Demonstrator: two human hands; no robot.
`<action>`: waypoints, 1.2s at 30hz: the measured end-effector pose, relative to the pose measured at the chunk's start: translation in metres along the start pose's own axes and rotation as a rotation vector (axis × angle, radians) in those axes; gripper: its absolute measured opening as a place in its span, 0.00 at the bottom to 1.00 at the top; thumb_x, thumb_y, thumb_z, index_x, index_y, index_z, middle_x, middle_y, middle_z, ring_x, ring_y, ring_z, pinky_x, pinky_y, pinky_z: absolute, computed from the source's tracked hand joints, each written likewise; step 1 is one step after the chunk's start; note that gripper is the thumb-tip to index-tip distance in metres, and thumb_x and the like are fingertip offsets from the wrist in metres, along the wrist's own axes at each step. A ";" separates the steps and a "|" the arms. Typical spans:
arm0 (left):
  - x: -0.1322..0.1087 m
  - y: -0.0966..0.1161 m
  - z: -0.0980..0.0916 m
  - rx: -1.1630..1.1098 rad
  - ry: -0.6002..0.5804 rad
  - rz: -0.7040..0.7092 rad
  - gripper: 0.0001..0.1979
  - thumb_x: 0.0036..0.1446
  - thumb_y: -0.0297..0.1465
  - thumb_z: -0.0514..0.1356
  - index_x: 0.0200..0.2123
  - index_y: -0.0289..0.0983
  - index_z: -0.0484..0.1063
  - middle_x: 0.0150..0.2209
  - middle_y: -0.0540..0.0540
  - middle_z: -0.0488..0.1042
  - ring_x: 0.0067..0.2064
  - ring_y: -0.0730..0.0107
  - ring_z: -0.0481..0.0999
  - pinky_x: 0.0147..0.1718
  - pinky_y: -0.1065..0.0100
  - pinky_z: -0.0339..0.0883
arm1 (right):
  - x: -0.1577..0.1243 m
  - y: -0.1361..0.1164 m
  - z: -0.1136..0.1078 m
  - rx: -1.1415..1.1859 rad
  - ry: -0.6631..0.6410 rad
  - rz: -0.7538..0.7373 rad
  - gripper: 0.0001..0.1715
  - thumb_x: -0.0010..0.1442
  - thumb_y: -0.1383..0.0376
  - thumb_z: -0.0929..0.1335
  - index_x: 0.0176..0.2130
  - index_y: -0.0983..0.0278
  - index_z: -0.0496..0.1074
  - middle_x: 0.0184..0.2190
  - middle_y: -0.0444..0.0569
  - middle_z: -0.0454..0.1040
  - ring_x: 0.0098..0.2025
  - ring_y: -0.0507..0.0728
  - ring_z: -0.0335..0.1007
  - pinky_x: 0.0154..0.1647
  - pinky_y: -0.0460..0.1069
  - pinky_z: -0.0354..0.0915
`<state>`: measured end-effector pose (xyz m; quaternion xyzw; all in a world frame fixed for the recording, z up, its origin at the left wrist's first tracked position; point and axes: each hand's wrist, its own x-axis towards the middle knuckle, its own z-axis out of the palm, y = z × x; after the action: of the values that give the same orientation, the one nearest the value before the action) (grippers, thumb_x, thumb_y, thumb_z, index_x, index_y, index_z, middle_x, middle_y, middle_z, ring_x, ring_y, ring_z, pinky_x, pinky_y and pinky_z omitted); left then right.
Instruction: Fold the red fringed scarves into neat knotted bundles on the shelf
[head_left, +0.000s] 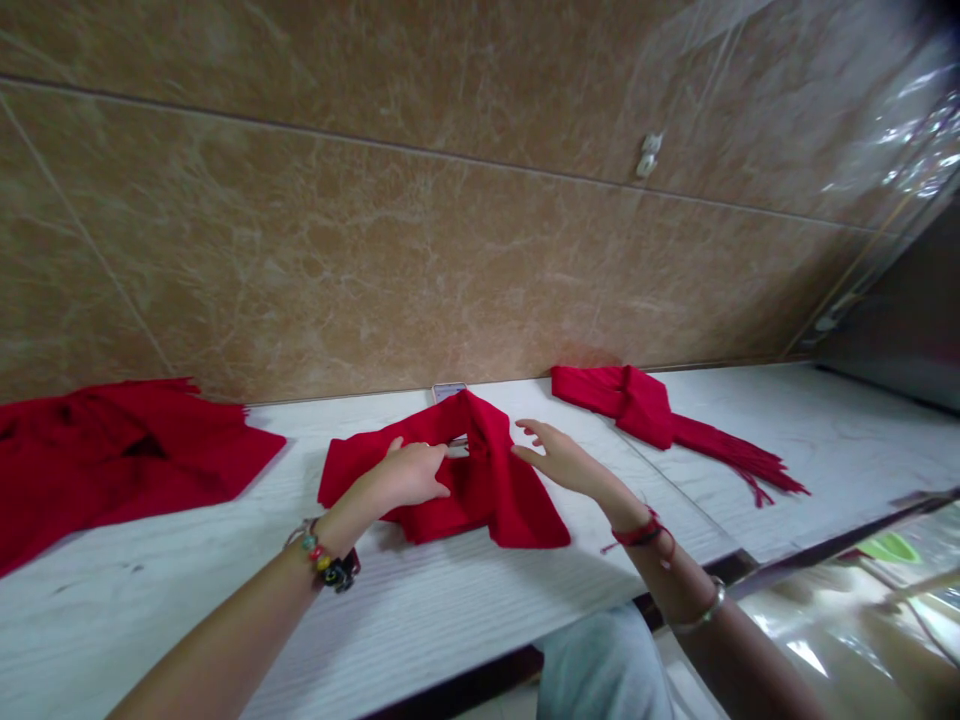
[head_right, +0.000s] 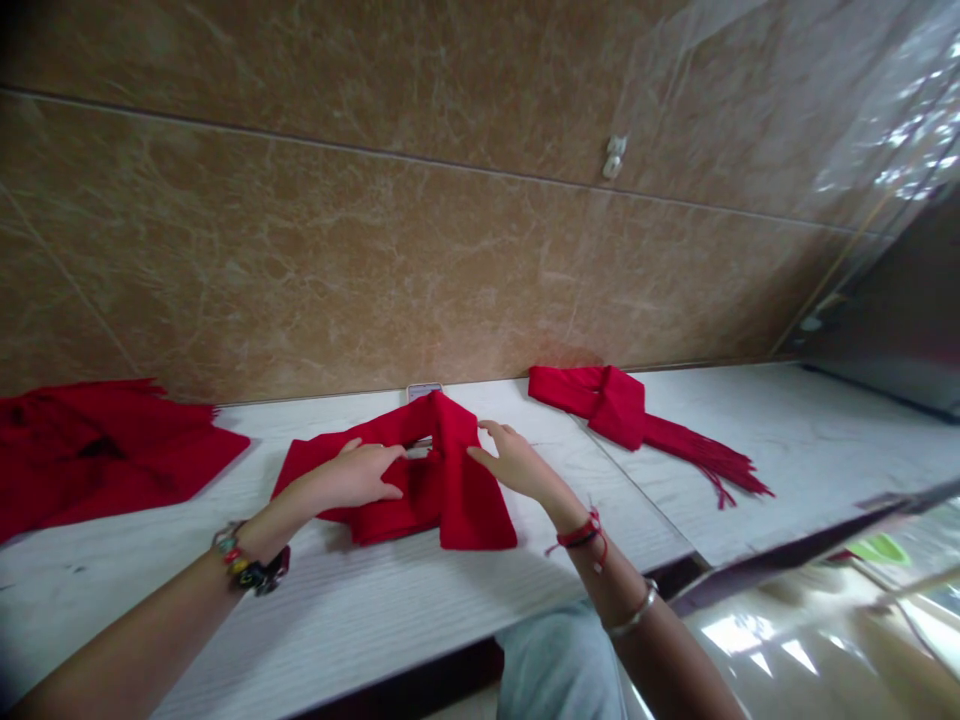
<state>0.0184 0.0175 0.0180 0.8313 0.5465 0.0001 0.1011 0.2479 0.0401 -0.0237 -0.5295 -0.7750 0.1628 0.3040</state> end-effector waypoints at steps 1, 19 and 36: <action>0.002 0.001 0.003 -0.008 0.003 0.010 0.13 0.47 0.31 0.59 0.39 0.39 0.69 0.41 0.43 0.74 0.46 0.55 0.70 0.51 0.51 0.48 | -0.010 -0.002 -0.005 -0.007 -0.059 0.003 0.25 0.54 0.61 0.65 0.51 0.65 0.63 0.46 0.57 0.69 0.43 0.57 0.67 0.42 0.53 0.64; 0.011 -0.002 0.011 -0.392 0.170 0.010 0.06 0.45 0.27 0.59 0.31 0.36 0.68 0.33 0.45 0.74 0.37 0.63 0.71 0.35 0.67 0.61 | -0.023 -0.051 0.014 -0.338 -0.117 -0.041 0.15 0.55 0.72 0.62 0.42 0.64 0.71 0.37 0.52 0.74 0.39 0.57 0.70 0.39 0.47 0.61; 0.028 -0.004 0.040 -0.651 0.368 -0.046 0.24 0.37 0.26 0.66 0.37 0.36 0.57 0.35 0.47 0.67 0.34 0.69 0.69 0.31 0.69 0.64 | -0.006 -0.042 0.007 -0.120 0.011 -0.118 0.15 0.56 0.71 0.59 0.37 0.62 0.73 0.36 0.49 0.76 0.38 0.55 0.70 0.41 0.48 0.63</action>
<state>0.0301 0.0383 -0.0247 0.7291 0.5455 0.3212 0.2602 0.2146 0.0189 -0.0070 -0.5011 -0.8115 0.0949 0.2852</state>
